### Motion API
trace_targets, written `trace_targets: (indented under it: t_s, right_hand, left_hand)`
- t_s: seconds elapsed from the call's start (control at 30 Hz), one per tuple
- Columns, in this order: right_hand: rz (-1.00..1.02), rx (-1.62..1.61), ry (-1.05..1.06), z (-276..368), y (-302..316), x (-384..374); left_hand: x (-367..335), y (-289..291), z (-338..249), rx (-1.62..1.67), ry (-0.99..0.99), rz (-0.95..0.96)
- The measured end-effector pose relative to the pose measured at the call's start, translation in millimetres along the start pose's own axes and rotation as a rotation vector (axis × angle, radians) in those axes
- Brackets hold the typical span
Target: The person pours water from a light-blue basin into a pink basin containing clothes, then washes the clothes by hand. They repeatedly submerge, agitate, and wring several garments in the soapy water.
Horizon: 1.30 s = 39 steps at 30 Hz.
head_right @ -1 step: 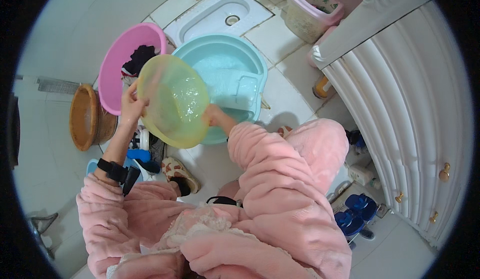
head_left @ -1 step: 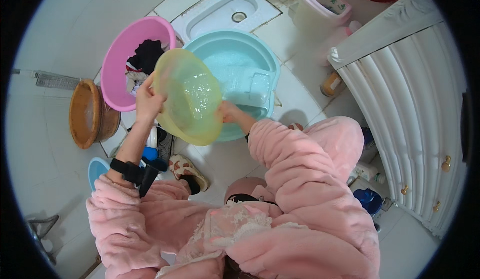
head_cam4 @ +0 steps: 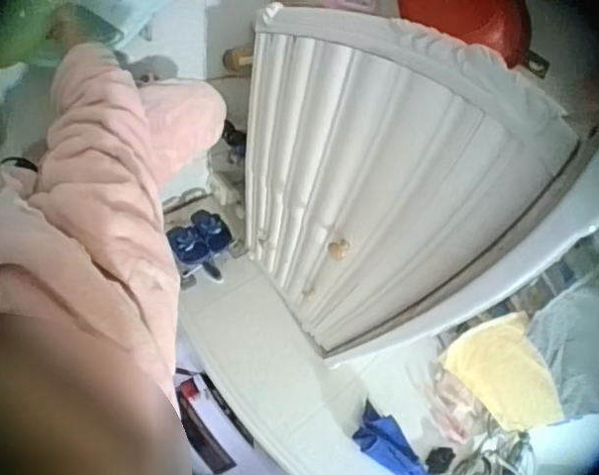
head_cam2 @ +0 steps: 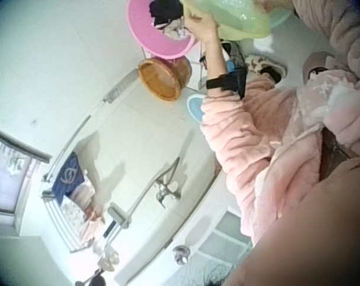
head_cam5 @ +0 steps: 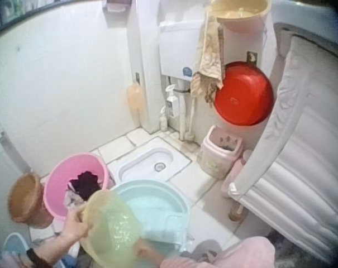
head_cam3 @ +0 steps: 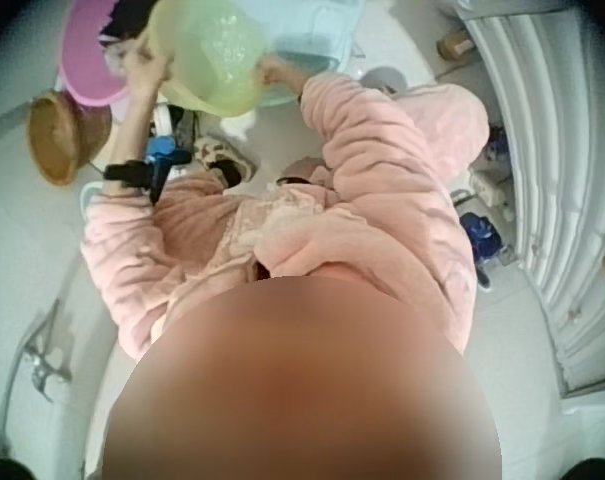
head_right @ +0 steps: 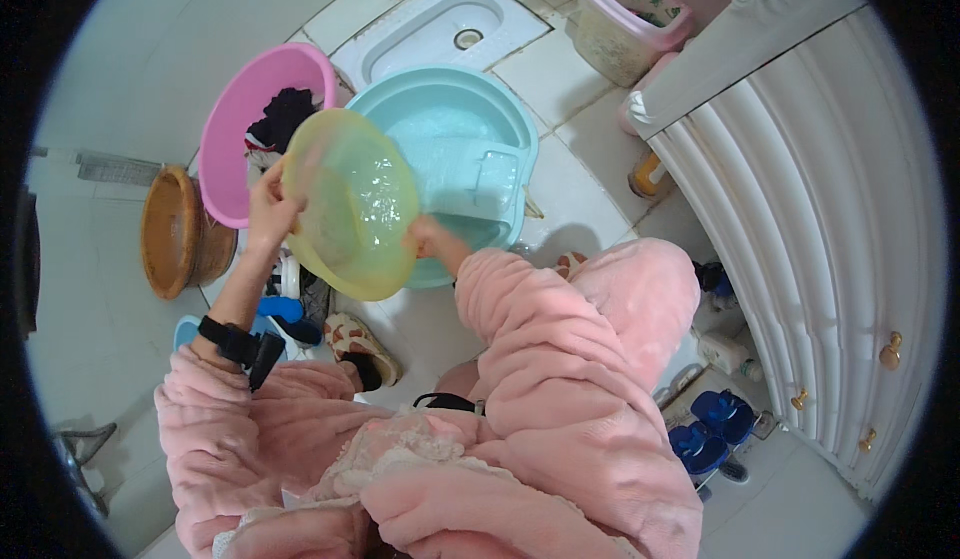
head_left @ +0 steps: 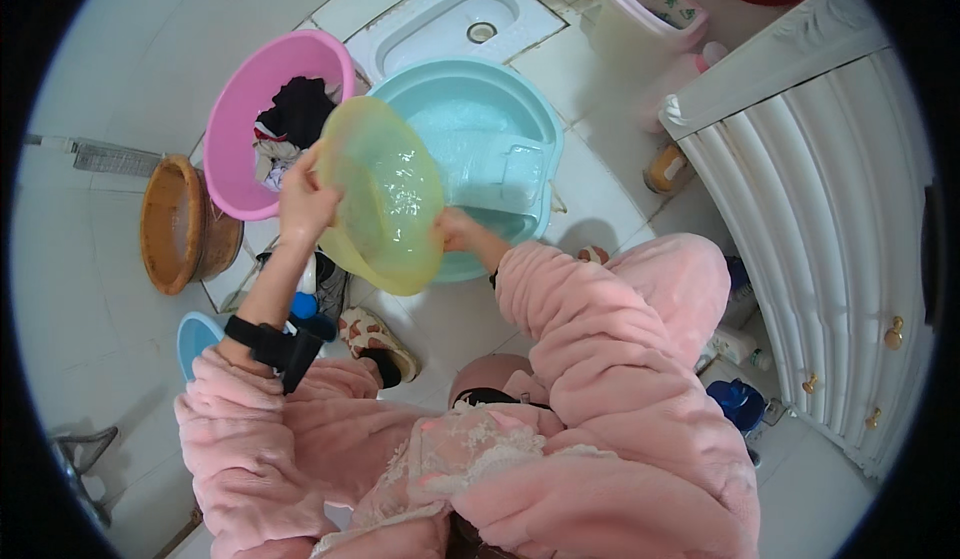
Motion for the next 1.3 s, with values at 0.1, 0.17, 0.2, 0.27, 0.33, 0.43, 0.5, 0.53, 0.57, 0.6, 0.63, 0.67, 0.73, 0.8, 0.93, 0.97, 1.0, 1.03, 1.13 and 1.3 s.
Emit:
trace_targets:
  t_s: [0.1, 0.17, 0.2, 0.27, 0.33, 0.43, 0.5, 0.53, 0.57, 0.6, 0.63, 0.67, 0.73, 0.8, 0.93, 0.97, 1.0, 1.03, 1.13, 1.3]
  right_hand:
    - [0.089, -0.137, -0.094, -26.4, -14.7, 3.6]
    - [0.108, -0.193, -0.027, -27.4, -7.9, -0.8]
    - [0.234, -0.256, 0.031, -22.4, -6.8, -3.5]
    - [0.328, -0.222, 0.175, -3.1, 0.8, -10.1]
    - [0.305, -0.162, 0.203, 18.7, 4.4, -13.0]
    - [-0.118, 0.21, 0.17, 52.2, 13.6, 5.1]
    - [-0.587, 0.765, 0.689, 90.6, 23.6, 51.9]
    - [-0.85, 1.024, 1.121, 104.2, 26.7, 88.0]
    - [-0.889, 1.009, 1.422, 111.7, 41.1, 120.9]
    - [-1.035, 1.093, 1.394, 118.1, 62.3, 140.9]
    - [-1.217, 1.099, 1.259, 119.5, 86.8, 153.7]
    - [-1.414, 1.107, 1.237, 117.2, 107.4, 164.1]
    - [-1.531, 0.972, 0.84, 100.2, 156.0, 162.8]
    - [-1.073, 0.474, 0.361, 74.0, 196.6, 133.3]
    - [-1.04, 0.29, 0.55, 37.3, 195.1, 95.6]
    - [-1.153, 0.289, 0.603, 27.0, 190.5, 94.4]
    - [-1.119, 0.435, 0.648, 22.2, 179.7, 89.9]
    - [-1.096, 0.585, 0.736, 20.5, 167.0, 88.6]
    - [-0.902, 0.63, 0.703, 44.8, 148.1, 96.2]
    - [-0.469, 0.282, 0.374, 158.9, 156.3, 146.8]
  left_hand:
    - [12.7, -32.3, -37.5, -0.401, -0.274, -0.058]
    - [29.1, -56.0, -62.4, -0.525, -0.384, -0.027]
    - [38.1, -66.4, -74.7, -0.565, -0.439, 0.017]
    - [53.5, -75.0, -96.3, -0.617, -0.531, 0.07]
    - [64.5, -74.4, -110.9, -0.646, -0.596, 0.089]
    - [69.3, -55.2, -119.5, -0.755, -0.747, -0.023]
    - [68.5, -29.5, -117.1, -0.83, -0.806, -0.169]
    - [68.2, -13.6, -114.8, -0.862, -0.832, -0.233]
    - [65.1, 8.7, -109.8, -0.798, -0.742, -0.296]
    - [62.8, 33.3, -104.3, -0.73, -0.656, -0.354]
    - [60.2, 63.0, -97.7, -0.708, -0.519, -0.478]
    - [60.1, 92.6, -89.5, -0.681, -0.382, -0.597]
    - [60.5, 148.7, -77.2, -0.304, -0.47, -0.77]
    - [62.0, 195.1, -46.1, 0.01, -0.315, -0.839]
    - [79.3, 246.6, 41.4, 0.591, 0.103, -0.963]
    - [80.9, 252.5, 61.0, 0.753, 0.188, -0.981]
    - [81.5, 256.5, 78.2, 0.936, 0.294, -0.984]
    - [78.9, 262.2, 87.4, 1.066, 0.216, -1.008]
    - [73.5, 277.6, 95.4, 0.865, 0.169, -0.991]
    - [70.2, 280.5, 82.2, 0.709, 0.012, -1.01]
Point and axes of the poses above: each hand's wrist, its own x-axis away from the middle knuckle, its own y-axis out of the back of the hand, z = x × y, the point moved 4 cm from there along -x, towards the middle knuckle, and after that the axes turned 1 degree about -x, right-handed, at the moved point
